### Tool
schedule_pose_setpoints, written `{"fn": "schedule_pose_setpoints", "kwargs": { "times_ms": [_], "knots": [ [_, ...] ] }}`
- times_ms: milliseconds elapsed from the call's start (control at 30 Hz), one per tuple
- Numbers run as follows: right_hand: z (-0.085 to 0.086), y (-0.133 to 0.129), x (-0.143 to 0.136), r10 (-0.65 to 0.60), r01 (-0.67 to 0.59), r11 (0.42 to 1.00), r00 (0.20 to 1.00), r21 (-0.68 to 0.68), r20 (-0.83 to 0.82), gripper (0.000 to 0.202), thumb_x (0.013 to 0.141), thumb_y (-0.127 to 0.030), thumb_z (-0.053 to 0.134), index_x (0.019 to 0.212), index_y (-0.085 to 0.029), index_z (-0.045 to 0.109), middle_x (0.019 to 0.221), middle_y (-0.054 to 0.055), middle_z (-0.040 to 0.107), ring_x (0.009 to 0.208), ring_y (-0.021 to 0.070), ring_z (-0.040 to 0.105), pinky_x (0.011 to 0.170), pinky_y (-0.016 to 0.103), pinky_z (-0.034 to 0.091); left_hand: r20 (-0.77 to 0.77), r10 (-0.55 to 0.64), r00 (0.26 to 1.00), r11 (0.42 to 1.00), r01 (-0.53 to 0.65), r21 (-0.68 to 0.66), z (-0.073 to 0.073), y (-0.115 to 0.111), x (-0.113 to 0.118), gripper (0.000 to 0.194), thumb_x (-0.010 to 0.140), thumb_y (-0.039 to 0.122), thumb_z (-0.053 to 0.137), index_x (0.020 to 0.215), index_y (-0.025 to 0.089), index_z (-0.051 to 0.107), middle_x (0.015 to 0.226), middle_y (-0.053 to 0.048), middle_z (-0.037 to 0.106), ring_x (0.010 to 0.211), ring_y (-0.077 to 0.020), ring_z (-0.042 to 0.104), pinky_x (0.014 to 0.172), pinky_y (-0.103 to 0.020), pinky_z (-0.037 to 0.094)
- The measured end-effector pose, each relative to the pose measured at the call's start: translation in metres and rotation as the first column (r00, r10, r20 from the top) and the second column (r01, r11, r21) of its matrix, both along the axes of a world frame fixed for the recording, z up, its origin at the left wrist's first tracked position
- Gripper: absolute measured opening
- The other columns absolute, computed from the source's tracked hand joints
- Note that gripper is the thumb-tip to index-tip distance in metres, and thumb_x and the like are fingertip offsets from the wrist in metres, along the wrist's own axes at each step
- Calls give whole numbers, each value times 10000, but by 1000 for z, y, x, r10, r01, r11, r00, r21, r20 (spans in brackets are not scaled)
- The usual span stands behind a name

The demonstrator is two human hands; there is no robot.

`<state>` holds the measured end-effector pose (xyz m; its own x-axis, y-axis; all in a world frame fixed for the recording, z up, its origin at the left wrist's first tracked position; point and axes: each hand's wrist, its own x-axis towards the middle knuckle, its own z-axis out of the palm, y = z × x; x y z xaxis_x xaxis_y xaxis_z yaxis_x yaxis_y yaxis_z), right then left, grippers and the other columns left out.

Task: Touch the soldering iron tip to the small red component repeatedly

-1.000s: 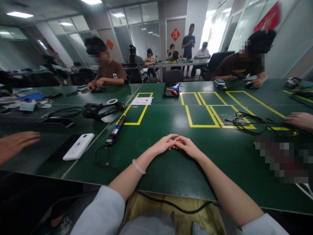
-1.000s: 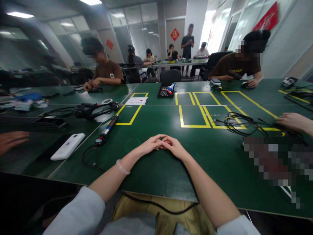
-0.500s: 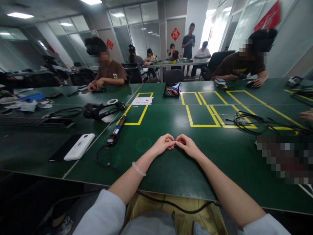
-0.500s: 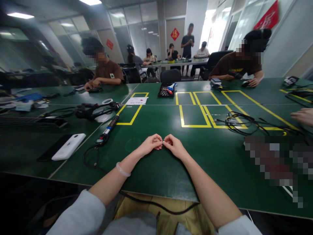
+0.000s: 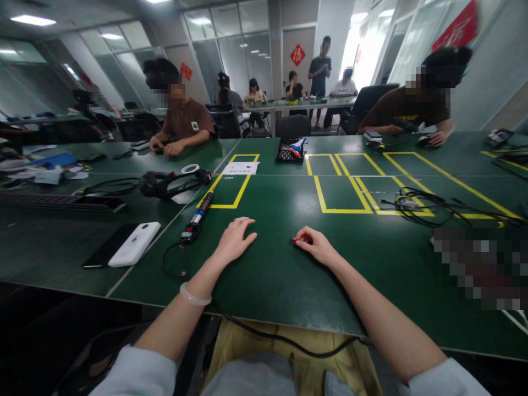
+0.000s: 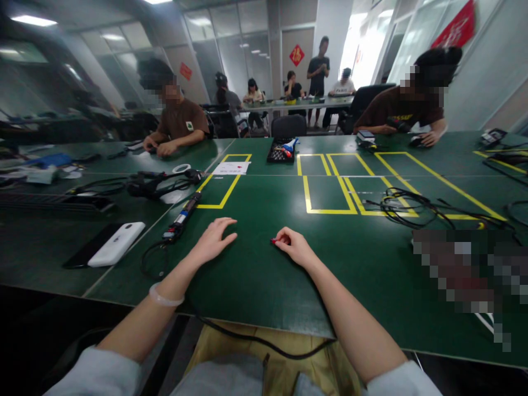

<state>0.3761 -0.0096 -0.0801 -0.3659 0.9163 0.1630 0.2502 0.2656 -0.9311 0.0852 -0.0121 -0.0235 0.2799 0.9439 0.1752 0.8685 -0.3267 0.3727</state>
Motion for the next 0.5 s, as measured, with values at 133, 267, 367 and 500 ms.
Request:
{"fn": "schedule_pose_setpoints", "kwargs": {
  "times_ms": [133, 267, 367, 500],
  "knots": [
    [1, -1, 0, -4, 4, 1000, 1000, 6, 10, 164, 800, -330, 622, 848, -180, 576, 692, -19, 560, 622, 120, 500, 601, 242, 405, -255, 391, 884, 917, -350, 192, -2, 9, -85, 655, 820, 447, 516, 1375, 115, 407, 1450, -187, 376, 1325, -351, 356, 1066, -469, 322],
    [1, -1, 0, -3, 3, 1000, 1000, -2, 6, 170, 800, -335, 625, 851, -180, 579, 692, -21, 555, 618, 118, 494, 595, 239, 396, -343, 471, 813, 873, -486, 49, -10, 15, -159, 751, 739, 485, 560, 1373, 112, 410, 1434, -174, 409, 1272, -341, 428, 1019, -435, 381],
    [0, -1, -1, 4, -4, 1000, 1000, -7, 7, 177, 800, -341, 627, 853, -178, 581, 703, -15, 562, 623, 122, 496, 598, 243, 394, -308, 381, 871, 910, -412, -40, -16, 18, -186, 701, 715, 433, 561, 1330, 111, 466, 1400, -146, 464, 1277, -284, 444, 1054, -367, 361],
    [1, -1, -1, 17, -17, 1000, 1000, 1, 15, 181, 804, -344, 622, 863, -178, 582, 718, -9, 574, 630, 125, 494, 601, 244, 391, -266, 364, 892, 922, -387, -35, -16, 21, -185, 701, 706, 427, 576, 1323, 108, 486, 1346, -141, 519, 1227, -273, 500, 1037, -345, 377]
  ]
}}
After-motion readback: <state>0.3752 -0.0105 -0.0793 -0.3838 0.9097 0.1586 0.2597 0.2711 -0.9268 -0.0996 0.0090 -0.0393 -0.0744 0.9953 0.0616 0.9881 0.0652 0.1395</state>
